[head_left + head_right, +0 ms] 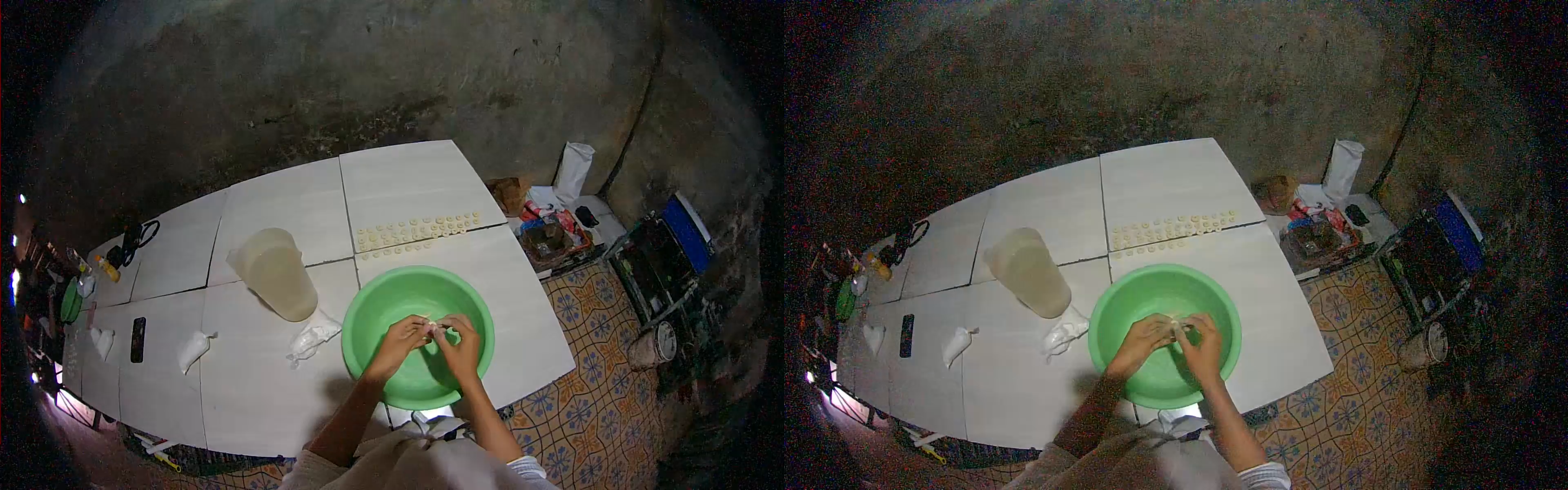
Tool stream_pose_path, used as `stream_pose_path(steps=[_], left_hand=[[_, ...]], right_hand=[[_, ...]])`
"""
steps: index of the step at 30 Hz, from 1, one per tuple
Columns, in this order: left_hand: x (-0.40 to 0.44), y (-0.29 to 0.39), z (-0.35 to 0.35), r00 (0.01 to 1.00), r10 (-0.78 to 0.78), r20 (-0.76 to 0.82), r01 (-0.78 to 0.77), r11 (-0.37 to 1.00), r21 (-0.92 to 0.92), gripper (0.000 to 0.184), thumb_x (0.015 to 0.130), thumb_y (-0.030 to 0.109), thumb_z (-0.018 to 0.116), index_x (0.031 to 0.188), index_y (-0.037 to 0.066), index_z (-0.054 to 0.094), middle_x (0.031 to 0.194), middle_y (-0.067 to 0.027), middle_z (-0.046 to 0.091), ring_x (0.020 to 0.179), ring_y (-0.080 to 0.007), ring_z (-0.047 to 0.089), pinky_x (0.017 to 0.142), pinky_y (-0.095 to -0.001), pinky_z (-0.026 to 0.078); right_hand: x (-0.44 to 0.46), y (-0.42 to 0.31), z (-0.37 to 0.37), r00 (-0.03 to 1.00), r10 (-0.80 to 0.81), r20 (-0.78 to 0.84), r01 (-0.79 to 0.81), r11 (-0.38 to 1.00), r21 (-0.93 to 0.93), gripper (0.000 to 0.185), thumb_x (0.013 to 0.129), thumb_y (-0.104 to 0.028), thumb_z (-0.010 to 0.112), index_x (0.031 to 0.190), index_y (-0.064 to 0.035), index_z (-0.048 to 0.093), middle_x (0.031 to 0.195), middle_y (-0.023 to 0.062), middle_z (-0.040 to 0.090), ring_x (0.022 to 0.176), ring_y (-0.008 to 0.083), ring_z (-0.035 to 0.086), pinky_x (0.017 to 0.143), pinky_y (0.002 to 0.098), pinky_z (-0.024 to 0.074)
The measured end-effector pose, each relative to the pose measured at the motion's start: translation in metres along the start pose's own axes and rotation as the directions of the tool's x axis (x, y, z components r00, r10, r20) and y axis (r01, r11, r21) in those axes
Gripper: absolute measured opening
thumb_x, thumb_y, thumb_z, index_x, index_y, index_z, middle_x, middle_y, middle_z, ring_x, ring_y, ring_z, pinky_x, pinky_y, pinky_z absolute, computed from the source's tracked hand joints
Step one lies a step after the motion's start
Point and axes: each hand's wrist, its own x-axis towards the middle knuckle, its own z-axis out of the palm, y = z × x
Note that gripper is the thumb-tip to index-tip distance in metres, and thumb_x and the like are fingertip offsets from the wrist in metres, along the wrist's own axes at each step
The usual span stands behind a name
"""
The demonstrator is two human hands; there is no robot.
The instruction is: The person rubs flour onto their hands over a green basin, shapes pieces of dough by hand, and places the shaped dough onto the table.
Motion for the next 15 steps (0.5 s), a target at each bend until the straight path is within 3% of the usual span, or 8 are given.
stream_pose_path(steps=[3, 15], left_hand=[[0.000, -0.002, -0.002, 1.000, 0.015, 0.010, -0.015, 1.000, -0.021, 0.026, 0.098, 0.023, 0.059, 0.112, 0.002, 0.058, 0.106, -0.0068, 0.063, 0.101, -0.0141, 0.061, 0.089, -0.0284, 0.049], [0.002, -0.005, -0.003, 1.000, 0.024, 0.018, -0.024, 0.999, -0.022, 0.027, 0.098, 0.023, 0.059, 0.113, 0.001, 0.058, 0.107, -0.0074, 0.063, 0.099, -0.0153, 0.062, 0.087, -0.0281, 0.051]], right_hand=[[-0.001, 0.000, -0.001, 0.998, 0.055, -0.021, -0.055, 0.998, -0.013, 0.014, 0.078, -0.007, 0.072, 0.091, -0.0016, 0.070, 0.091, 0.0116, 0.065, 0.086, 0.0239, 0.062, 0.074, 0.0317, 0.0476], [-0.001, 0.009, -0.001, 0.999, 0.048, 0.009, -0.048, 0.999, 0.006, 0.010, 0.081, -0.008, 0.069, 0.090, -0.0022, 0.069, 0.090, 0.0099, 0.065, 0.083, 0.0223, 0.062, 0.072, 0.0312, 0.0466]])
